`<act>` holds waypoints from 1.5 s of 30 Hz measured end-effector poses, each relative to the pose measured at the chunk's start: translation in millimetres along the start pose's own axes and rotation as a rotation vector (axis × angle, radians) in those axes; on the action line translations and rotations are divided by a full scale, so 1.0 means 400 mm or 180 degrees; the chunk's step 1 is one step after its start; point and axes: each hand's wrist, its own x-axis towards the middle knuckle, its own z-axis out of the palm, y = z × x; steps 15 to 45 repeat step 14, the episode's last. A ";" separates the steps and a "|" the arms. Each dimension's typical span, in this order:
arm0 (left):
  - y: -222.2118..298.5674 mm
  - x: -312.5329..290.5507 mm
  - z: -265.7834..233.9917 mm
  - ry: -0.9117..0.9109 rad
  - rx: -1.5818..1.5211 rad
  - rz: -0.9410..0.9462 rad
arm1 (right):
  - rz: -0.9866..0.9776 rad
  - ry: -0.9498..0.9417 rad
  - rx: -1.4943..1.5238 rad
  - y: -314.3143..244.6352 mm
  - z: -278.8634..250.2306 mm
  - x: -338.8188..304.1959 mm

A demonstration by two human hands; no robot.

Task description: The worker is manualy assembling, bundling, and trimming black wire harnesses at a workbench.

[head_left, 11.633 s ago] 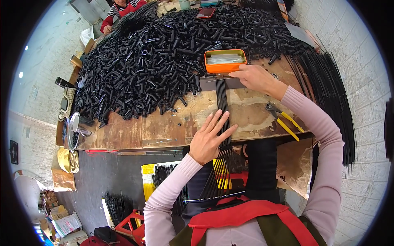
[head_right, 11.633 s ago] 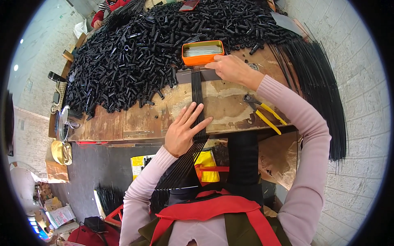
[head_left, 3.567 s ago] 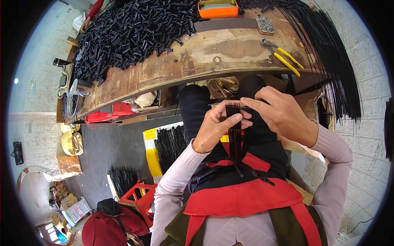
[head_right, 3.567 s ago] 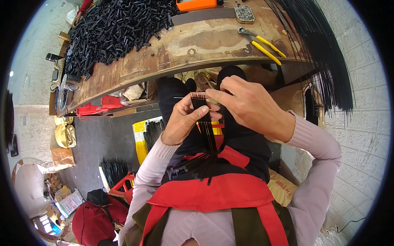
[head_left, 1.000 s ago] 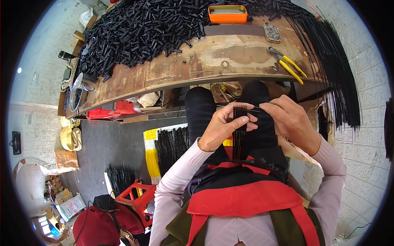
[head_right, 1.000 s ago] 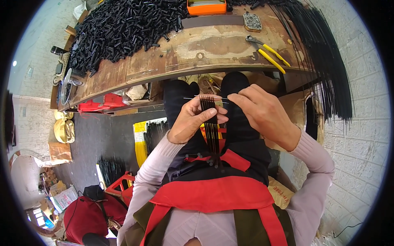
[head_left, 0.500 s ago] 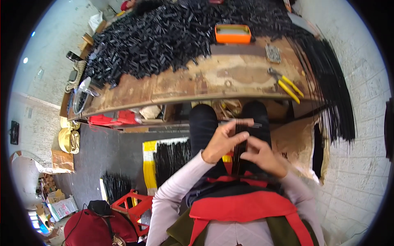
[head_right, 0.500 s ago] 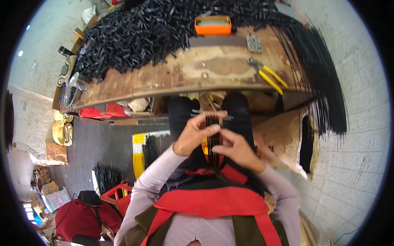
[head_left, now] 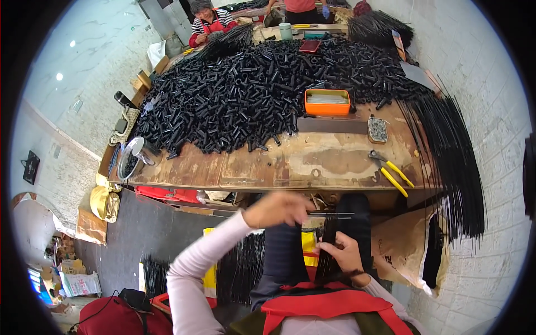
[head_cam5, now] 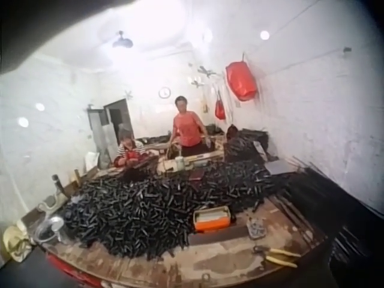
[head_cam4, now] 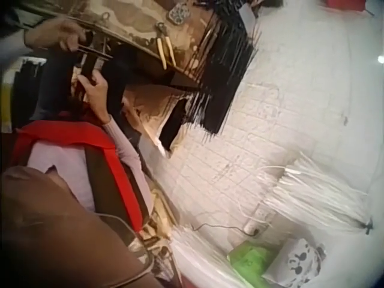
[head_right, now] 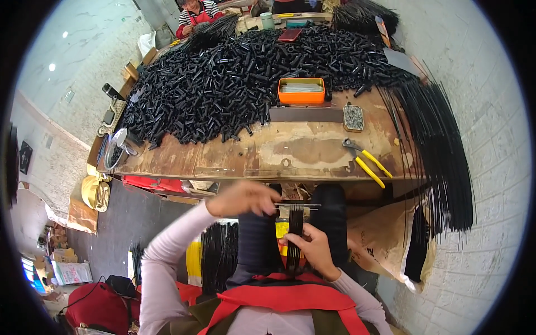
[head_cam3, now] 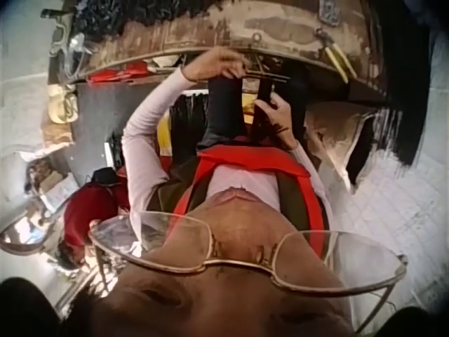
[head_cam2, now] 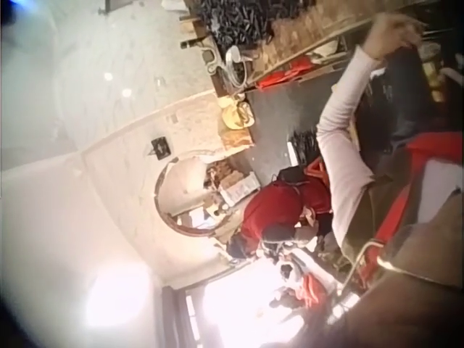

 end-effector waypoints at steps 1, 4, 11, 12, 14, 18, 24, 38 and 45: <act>0.025 0.040 -0.057 0.0535 0.0719 0.0474 | 0.0010 -0.0004 0.0006 -0.005 -0.006 0.008; 0.119 0.206 -0.225 0.2599 0.3976 0.1755 | 0.0142 -0.0189 0.0315 -0.014 0.001 0.014; 0.135 0.403 -0.416 0.1683 0.5212 0.1144 | 0.0372 -0.0160 0.0416 -0.009 -0.015 0.029; 0.146 0.410 -0.421 0.1493 0.5545 0.1372 | 0.0284 -0.0184 0.0469 0.004 -0.025 0.033; 0.159 0.409 -0.423 0.1293 0.5869 0.1588 | 0.0269 -0.0203 0.0439 0.014 -0.032 0.035; 0.159 0.409 -0.423 0.1293 0.5869 0.1588 | 0.0269 -0.0203 0.0439 0.014 -0.032 0.035; 0.159 0.409 -0.423 0.1293 0.5869 0.1588 | 0.0269 -0.0203 0.0439 0.014 -0.032 0.035; 0.159 0.409 -0.423 0.1293 0.5869 0.1588 | 0.0269 -0.0203 0.0439 0.014 -0.032 0.035; 0.159 0.409 -0.423 0.1293 0.5869 0.1588 | 0.0269 -0.0203 0.0439 0.014 -0.032 0.035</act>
